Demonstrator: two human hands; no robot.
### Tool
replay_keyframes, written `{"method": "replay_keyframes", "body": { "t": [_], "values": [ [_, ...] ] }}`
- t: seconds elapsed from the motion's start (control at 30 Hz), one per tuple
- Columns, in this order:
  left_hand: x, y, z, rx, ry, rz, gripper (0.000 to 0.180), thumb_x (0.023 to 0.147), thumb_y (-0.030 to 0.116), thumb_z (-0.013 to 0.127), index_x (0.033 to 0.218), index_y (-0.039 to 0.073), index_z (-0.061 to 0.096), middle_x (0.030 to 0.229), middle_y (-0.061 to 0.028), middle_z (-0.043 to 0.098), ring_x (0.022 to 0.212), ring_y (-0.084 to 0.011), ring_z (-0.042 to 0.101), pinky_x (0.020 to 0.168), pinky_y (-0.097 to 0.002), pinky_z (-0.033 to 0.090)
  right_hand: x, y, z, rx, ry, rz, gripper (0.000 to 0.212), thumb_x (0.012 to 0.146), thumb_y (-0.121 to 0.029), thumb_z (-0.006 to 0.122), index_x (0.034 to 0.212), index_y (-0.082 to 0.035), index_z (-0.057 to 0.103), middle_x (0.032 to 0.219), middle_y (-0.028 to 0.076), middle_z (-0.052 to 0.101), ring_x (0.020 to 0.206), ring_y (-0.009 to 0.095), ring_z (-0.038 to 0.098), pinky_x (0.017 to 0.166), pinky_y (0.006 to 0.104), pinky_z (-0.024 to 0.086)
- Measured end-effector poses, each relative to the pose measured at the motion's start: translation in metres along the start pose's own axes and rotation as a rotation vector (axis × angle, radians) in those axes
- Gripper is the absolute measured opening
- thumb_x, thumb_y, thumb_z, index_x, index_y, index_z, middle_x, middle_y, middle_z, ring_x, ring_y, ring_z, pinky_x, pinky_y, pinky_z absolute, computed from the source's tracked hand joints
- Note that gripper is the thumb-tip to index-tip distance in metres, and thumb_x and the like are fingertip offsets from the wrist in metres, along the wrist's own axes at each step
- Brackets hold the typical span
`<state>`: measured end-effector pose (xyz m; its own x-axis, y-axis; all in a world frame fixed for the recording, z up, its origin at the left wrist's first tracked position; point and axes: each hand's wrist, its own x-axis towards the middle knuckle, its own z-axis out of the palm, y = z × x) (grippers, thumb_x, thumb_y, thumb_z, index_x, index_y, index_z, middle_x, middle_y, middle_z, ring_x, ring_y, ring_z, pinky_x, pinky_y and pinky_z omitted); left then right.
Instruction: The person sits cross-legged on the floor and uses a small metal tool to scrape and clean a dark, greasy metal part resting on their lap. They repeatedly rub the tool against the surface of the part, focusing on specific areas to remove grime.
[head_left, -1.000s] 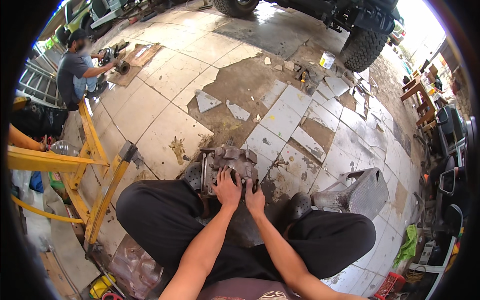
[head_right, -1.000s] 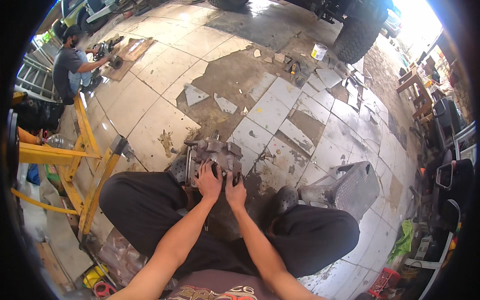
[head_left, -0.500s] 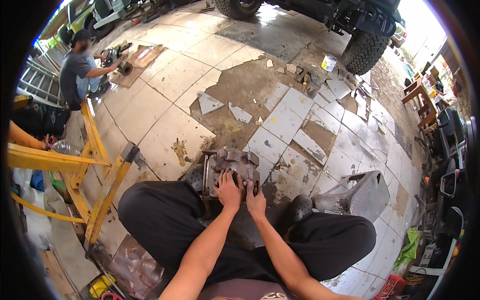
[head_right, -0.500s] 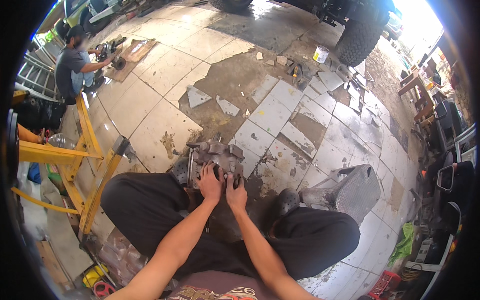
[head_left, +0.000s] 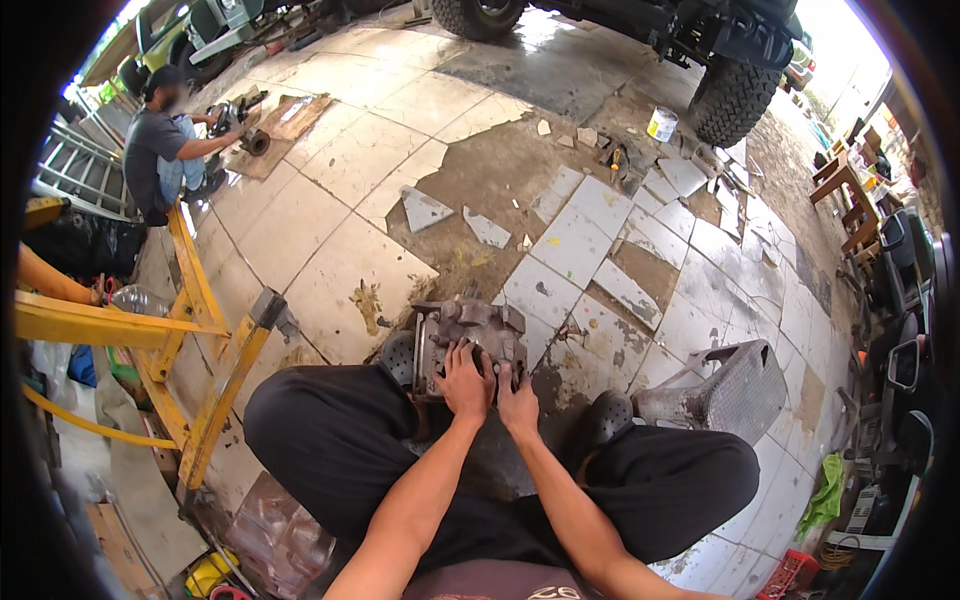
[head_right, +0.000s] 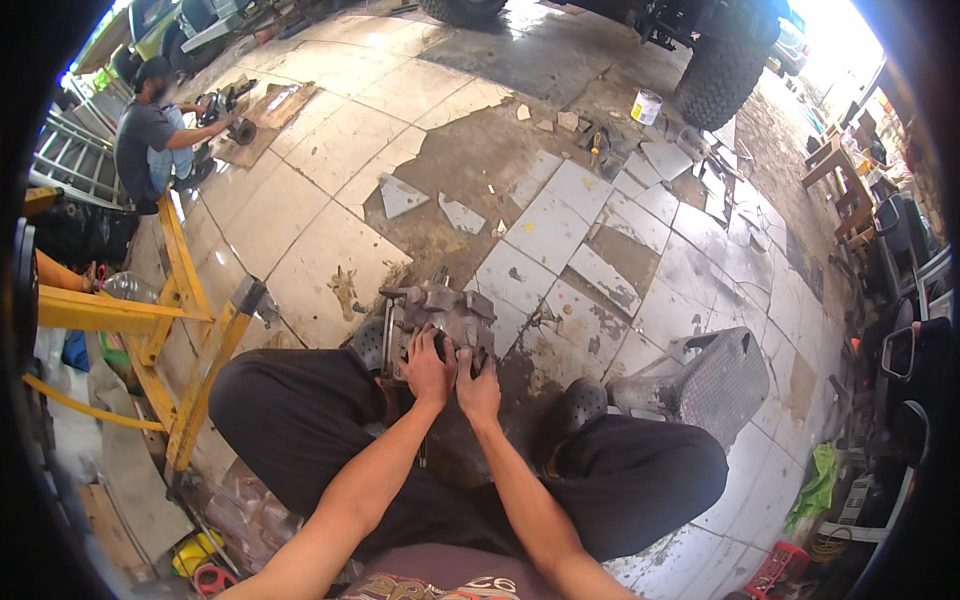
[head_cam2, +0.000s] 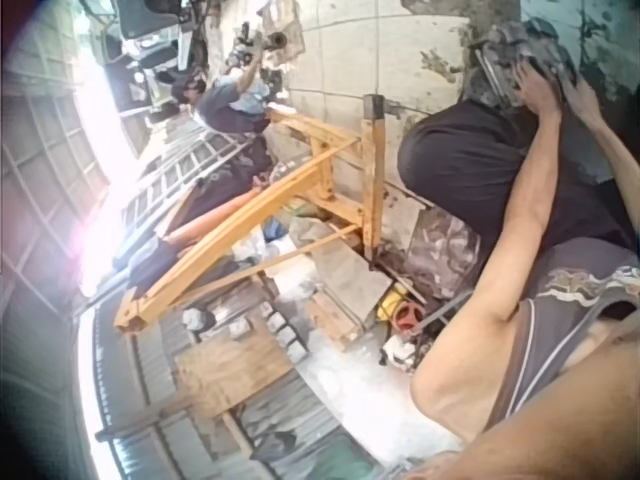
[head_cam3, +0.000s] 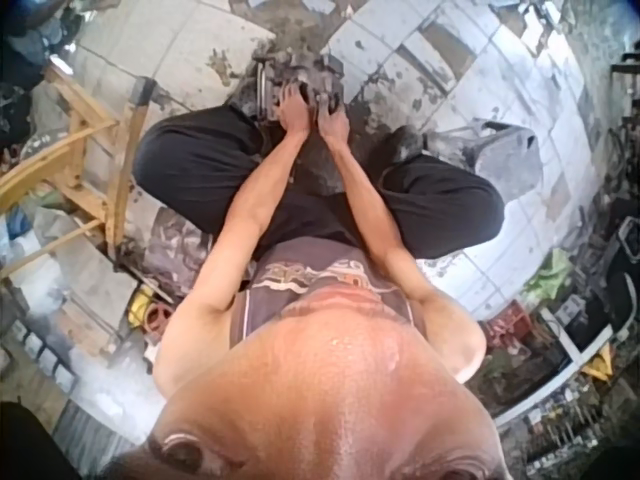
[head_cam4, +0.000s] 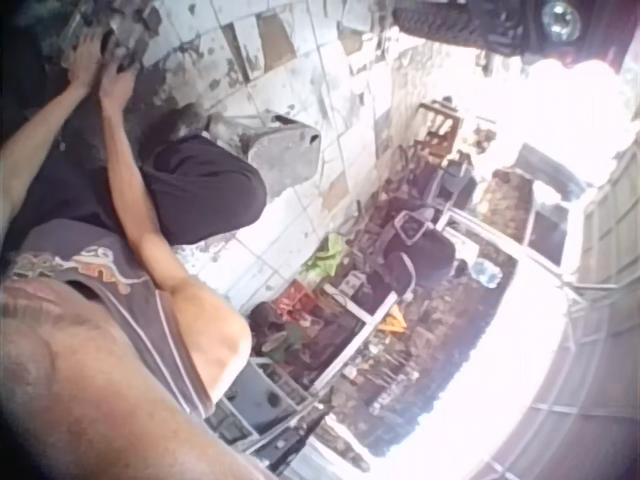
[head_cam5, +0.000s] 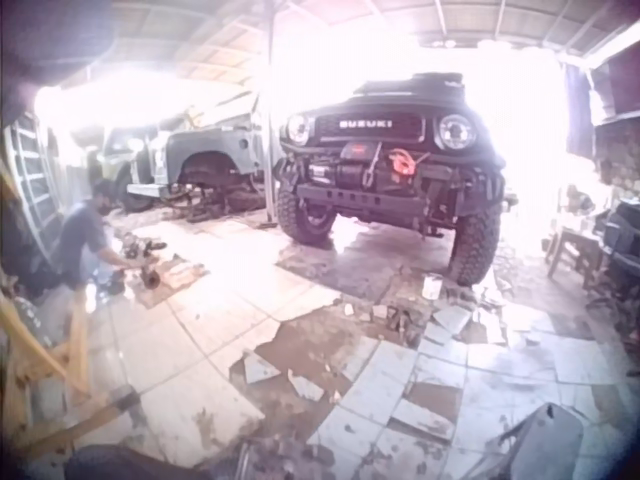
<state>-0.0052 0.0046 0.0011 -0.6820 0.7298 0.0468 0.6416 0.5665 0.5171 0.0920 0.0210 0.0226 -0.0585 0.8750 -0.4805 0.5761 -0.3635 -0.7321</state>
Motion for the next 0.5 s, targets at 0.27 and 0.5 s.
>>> {"method": "replay_keyframes", "body": {
  "t": [0.27,0.5],
  "values": [
    [-0.005,0.0,0.004,0.004,-0.009,0.001,0.039,0.098,0.036,0.053,0.126,0.01,0.06,0.143,-0.0044,0.055,0.141,-0.0231,0.042,0.111,-0.066,0.023,0.005,0.002,-0.005,-0.016,-0.035,0.036,0.092,0.093,-0.071,0.041,0.141,0.008,0.045,0.124,0.036,0.06,0.122,0.05,0.055,0.105,0.0478,0.043],
    [-0.001,-0.003,0.002,0.018,0.016,-0.002,0.036,0.099,0.034,0.053,0.124,0.01,0.06,0.143,-0.0043,0.055,0.14,-0.0233,0.042,0.11,-0.0654,0.025,-0.003,-0.009,-0.009,-0.021,-0.034,0.056,0.088,0.093,-0.074,0.038,0.135,0.002,0.056,0.121,0.034,0.062,0.121,0.048,0.056,0.103,0.0475,0.043]
  ]
}}
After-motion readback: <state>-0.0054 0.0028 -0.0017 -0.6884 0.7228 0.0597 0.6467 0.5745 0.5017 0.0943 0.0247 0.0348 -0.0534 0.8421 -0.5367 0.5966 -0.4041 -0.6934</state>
